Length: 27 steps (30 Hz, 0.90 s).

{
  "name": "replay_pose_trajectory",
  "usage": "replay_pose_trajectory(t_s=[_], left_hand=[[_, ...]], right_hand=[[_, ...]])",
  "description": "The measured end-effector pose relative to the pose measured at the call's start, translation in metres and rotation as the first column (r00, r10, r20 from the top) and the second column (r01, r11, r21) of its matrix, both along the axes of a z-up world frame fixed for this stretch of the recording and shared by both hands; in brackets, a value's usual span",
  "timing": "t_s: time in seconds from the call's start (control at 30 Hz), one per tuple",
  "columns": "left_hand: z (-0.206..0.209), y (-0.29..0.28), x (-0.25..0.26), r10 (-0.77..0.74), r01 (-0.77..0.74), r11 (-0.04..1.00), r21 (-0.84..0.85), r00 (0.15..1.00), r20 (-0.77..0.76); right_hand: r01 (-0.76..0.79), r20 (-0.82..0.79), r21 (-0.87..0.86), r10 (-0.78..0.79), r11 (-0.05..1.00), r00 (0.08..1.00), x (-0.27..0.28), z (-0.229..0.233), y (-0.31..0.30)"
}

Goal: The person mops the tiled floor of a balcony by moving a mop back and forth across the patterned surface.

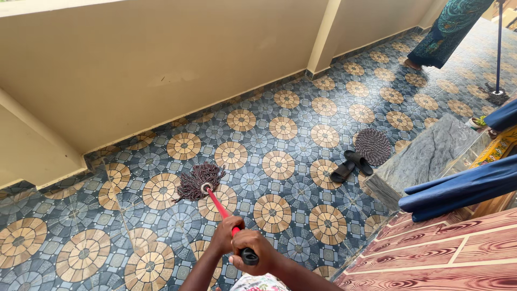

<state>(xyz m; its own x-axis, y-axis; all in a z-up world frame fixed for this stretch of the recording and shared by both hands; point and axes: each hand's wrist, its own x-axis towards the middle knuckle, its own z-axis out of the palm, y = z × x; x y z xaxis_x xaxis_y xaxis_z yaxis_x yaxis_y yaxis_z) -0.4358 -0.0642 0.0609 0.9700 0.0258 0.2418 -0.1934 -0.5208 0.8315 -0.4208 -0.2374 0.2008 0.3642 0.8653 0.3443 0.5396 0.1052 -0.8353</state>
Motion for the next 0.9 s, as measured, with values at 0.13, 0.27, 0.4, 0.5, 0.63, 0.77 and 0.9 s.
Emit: replay_pose_trajectory(t_s=[0.13,0.27,0.4,0.5,0.63,0.77,0.9], left_hand=[[-0.007,-0.001,-0.028,-0.021,0.024,0.998,-0.051,0.998,0.058],[-0.002,-0.011,-0.054,0.041,-0.033,0.994,-0.105,0.996,0.076],[0.003,-0.013,-0.074,0.105,-0.082,0.984,-0.158,0.984,0.142],[0.004,-0.007,-0.085,0.131,-0.119,0.978,-0.170,0.989,0.065],[0.021,-0.011,-0.096,0.168,-0.164,0.981,-0.100,0.985,0.029],[0.053,-0.029,-0.111,0.132,-0.135,0.986,-0.096,0.991,-0.036],[0.062,-0.028,-0.114,0.125,-0.118,0.985,-0.127,0.991,0.050]], right_hand=[[-0.013,0.011,-0.001,0.013,1.000,1.000,-0.031,-0.009,-0.001],[-0.042,0.008,0.040,0.042,0.998,0.999,-0.054,-0.005,-0.005],[-0.175,0.089,0.094,0.167,0.980,0.982,-0.061,0.011,0.000],[-0.326,0.060,0.096,0.321,0.940,0.945,-0.064,0.020,0.013],[-0.410,-0.146,0.196,0.440,0.891,0.886,-0.072,0.030,0.017],[-0.374,-0.144,0.362,0.448,0.854,0.882,-0.072,0.037,0.006],[-0.309,-0.140,0.365,0.380,0.878,0.914,-0.073,0.033,-0.001]])
